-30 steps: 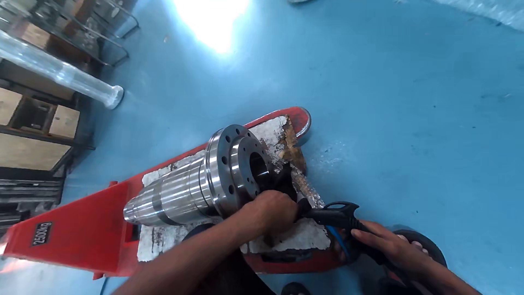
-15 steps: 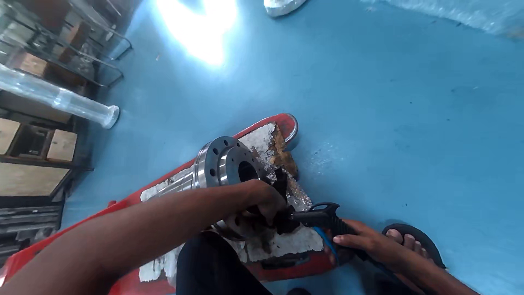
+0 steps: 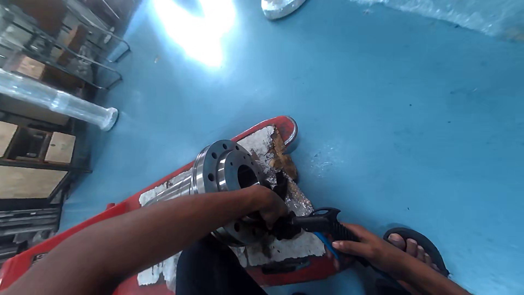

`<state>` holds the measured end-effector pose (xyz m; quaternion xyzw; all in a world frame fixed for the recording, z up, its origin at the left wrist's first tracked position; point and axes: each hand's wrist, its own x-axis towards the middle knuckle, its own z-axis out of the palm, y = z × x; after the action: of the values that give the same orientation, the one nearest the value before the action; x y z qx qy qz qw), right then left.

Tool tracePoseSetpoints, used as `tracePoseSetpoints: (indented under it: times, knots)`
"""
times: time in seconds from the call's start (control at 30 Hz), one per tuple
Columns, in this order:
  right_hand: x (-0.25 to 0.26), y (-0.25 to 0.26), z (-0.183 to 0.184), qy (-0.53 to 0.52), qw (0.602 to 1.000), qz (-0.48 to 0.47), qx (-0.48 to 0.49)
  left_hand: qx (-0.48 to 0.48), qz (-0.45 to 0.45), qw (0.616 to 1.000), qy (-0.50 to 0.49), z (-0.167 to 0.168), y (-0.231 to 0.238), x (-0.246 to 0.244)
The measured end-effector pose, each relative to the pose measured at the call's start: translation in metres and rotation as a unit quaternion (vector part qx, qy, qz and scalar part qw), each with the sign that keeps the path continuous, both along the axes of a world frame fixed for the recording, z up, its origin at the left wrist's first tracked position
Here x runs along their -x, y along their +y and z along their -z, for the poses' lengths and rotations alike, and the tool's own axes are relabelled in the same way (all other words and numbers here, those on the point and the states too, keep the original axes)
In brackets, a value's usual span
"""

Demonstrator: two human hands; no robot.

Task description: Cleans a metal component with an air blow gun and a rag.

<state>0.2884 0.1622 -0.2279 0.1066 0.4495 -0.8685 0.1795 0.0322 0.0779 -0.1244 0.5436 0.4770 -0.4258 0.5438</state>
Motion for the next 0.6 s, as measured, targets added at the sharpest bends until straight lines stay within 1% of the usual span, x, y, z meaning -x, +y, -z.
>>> tracePoseSetpoints:
  times: [0.1,0.23,0.37,0.6]
  knots:
    - [0.001,0.000,0.000,0.002,1.000,0.008,-0.014,-0.004,0.003,1.000,0.001,-0.002,0.000,0.000]
    - [0.001,0.000,0.000,0.008,1.000,-0.003,0.019,0.001,0.004,1.000,0.014,-0.002,0.001,-0.002]
    - [0.003,0.000,0.000,0.012,1.000,0.005,0.007,0.003,0.000,1.000,0.014,-0.002,0.001,-0.002]
    - [0.010,0.014,-0.001,0.020,1.000,-0.023,0.006,-0.006,-0.025,1.000,0.011,-0.015,0.000,-0.002]
